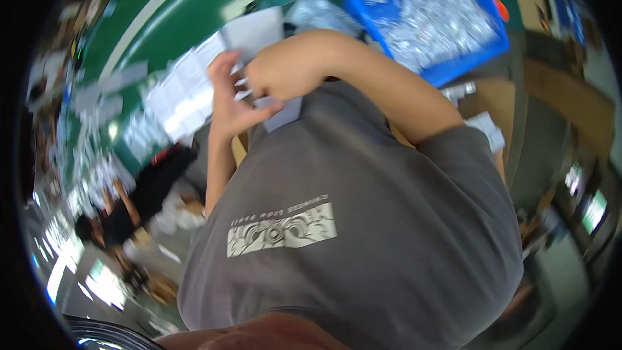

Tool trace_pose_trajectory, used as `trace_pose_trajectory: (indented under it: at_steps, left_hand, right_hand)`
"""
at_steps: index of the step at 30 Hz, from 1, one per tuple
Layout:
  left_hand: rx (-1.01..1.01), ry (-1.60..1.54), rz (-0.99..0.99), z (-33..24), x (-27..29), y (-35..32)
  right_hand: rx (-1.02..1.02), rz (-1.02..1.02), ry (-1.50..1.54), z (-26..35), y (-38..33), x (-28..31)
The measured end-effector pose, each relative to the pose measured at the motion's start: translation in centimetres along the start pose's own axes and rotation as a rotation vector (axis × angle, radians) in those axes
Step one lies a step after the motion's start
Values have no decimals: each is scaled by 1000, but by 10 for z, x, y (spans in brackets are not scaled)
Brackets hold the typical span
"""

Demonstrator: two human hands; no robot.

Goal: Packaging small electronic components into individual white boxes along with instruction manuals on an industrial assembly line.

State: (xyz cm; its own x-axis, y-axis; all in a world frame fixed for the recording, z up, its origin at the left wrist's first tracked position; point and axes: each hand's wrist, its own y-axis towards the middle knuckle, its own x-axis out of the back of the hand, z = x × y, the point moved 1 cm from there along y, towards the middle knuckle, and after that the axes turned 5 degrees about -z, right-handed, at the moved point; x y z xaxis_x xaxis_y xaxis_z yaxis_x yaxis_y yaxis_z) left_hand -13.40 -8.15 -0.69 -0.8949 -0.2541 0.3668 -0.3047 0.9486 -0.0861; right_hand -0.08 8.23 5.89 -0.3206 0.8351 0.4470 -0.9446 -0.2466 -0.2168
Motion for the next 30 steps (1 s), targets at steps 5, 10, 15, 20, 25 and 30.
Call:
trace_pose_trajectory:
  at_steps: [5,10,15,20,25,30]
  left_hand:
    - [-86,-65,-111,24,31,-1]
    - [-169,-59,-100,26,37,17]
    - [-139,-112,-58,13,48,31]
    - [-147,-184,-44,13,51,30]
    - [-156,-326,93,-1,53,31]
    - [-144,-345,195,14,58,25]
  right_hand:
    - [71,-236,169,24,15,-12]
    - [-198,-3,-34,31,34,-3]
    - [8,-812,66,41,4,2]
    - [-144,-1373,399,11,-40,-9]
    - [53,-1090,160,4,5,-38]
    - [30,-1006,79,5,13,-35]
